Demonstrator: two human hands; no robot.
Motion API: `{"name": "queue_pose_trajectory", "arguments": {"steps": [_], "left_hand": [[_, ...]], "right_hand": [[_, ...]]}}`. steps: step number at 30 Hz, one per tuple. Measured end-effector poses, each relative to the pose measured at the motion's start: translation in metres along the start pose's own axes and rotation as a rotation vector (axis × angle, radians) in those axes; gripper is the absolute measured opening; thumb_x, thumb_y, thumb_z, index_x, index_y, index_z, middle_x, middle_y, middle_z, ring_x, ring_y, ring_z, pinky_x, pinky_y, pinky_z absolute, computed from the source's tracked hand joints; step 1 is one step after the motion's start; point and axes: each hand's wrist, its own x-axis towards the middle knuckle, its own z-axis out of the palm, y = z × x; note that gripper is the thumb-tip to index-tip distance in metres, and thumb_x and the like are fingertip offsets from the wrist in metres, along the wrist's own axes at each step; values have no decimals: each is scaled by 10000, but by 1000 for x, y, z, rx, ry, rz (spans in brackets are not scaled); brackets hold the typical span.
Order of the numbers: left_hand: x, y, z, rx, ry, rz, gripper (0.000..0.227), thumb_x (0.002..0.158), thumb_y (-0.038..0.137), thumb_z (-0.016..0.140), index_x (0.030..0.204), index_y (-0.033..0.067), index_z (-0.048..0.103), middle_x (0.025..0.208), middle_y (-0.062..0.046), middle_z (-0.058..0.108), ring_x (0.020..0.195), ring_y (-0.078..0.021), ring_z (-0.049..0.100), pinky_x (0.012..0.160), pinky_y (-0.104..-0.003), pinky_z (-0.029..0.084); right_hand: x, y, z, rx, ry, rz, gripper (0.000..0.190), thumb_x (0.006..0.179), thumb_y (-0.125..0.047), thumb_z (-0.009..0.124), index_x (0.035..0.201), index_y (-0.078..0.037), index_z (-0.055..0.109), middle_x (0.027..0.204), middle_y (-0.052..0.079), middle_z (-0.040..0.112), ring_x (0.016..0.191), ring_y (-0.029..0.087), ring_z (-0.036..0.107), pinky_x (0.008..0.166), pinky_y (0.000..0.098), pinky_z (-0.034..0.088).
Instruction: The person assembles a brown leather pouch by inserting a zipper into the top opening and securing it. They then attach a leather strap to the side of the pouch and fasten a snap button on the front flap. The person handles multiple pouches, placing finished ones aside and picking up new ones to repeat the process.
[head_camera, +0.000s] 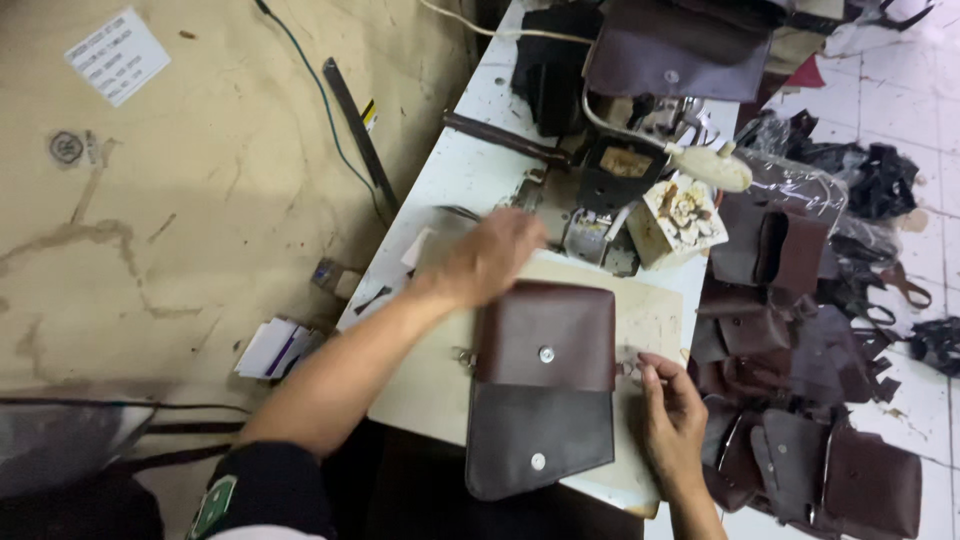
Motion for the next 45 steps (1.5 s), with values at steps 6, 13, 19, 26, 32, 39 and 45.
{"name": "queue_pose_trajectory", "arguments": {"steps": [6, 13, 19, 26, 32, 39, 45], "left_hand": [[-52, -45, 101, 488, 362, 889, 44, 1034, -9, 513, 1018, 11, 478, 1019, -127, 555, 869, -321, 595, 881, -501, 500], [-81, -27, 124, 331, 317, 810, 88, 1030, 166, 596, 1050, 85, 566, 1232, -138, 609, 1046, -356, 649, 875, -479, 508], [-91, 13, 97, -118, 119, 537, 331, 975, 190, 689, 1255, 44, 592, 917, -166, 683, 900, -397, 702, 816, -462, 565], [-88, 32, 85, -97, 48, 435, 148, 940, 178, 685, 1041, 71, 667, 809, -111, 660, 813, -329, 691, 731, -419, 549], [-81, 31, 91, -34, 91, 364, 70, 922, 164, 680, 966, 115, 702, 801, -57, 663, 809, -285, 712, 723, -380, 560], [-76, 23, 99, 52, 207, 514, 37, 871, 116, 681, 872, 104, 646, 754, -58, 591, 748, -308, 667, 668, -390, 537], [-69, -6, 134, 499, 570, 923, 85, 942, 32, 574, 875, 51, 623, 742, -48, 464, 658, -263, 528, 624, -386, 465]], "right_hand": [[-12, -74, 10, 242, -219, -55, 227, 957, -102, 667, 1146, 25, 668, 966, 116, 768, 906, 167, 733, 878, 263, 584], [-21, -89, 14, 226, -159, -103, 48, 915, -16, 755, 920, 32, 761, 599, 82, 674, 577, 88, 561, 615, 251, 525], [-21, -89, -1, 199, -205, -153, 81, 875, 1, 791, 820, 21, 734, 579, 85, 664, 605, 97, 567, 656, 276, 531], [-15, -104, -10, 221, -351, -128, 160, 981, -30, 659, 870, 37, 752, 673, 100, 661, 700, 136, 575, 730, 326, 536], [-11, -104, -10, 165, -378, -147, 182, 997, -59, 649, 878, 15, 765, 669, 97, 641, 704, 136, 557, 713, 335, 524], [-8, -107, -8, 168, -379, -138, 188, 990, -46, 649, 853, 10, 764, 650, 91, 637, 687, 130, 544, 683, 320, 515], [-11, -114, 2, 170, -311, -133, 205, 1011, -36, 632, 850, 23, 746, 670, 59, 625, 723, 102, 518, 678, 295, 499]]}}
